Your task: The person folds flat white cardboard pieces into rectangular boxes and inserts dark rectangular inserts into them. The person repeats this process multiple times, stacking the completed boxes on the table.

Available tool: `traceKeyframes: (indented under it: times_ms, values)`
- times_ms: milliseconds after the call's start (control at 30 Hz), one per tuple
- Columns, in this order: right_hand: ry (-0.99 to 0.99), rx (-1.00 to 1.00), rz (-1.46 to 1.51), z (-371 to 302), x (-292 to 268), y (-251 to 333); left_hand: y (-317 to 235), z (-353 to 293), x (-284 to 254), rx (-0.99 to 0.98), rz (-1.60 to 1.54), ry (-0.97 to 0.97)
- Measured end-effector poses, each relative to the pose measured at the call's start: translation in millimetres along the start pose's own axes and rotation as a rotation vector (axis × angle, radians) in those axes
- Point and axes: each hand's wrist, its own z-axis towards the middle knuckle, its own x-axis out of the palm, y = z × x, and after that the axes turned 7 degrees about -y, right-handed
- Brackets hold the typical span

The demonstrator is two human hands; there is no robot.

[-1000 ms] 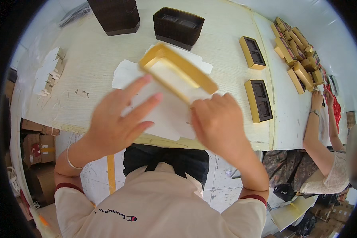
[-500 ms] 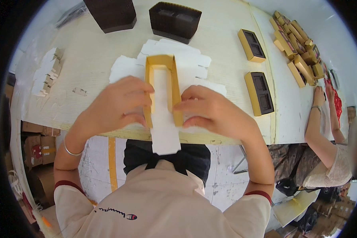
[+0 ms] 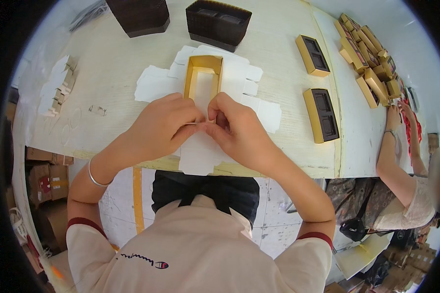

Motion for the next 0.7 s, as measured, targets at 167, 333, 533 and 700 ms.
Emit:
traceKeyframes:
  times_ms: [167, 333, 533, 700]
  values:
    - [0.006, -0.213, -0.025, -12.5, -16.4, 4.8, 3.3, 2.5, -10.8, -0.181, -0.128, 0.065]
    - [-0.09, -0.699, -0.621, -34.0, -4.0, 1.5, 1.6, 2.6, -20.5, -0.3, -0.252, 0.11]
    - [-0.186, -0.7, -0.322, -18.6, 4.5, -9.9, 12.4, 0.6, -14.0, -0.295, -0.332, 0.136]
    - [-0.235, -0.293, 0.07, 2.8, 6.7, -17.8, 18.7, 2.2, -24.6, -0.608, -0.887, 0.17]
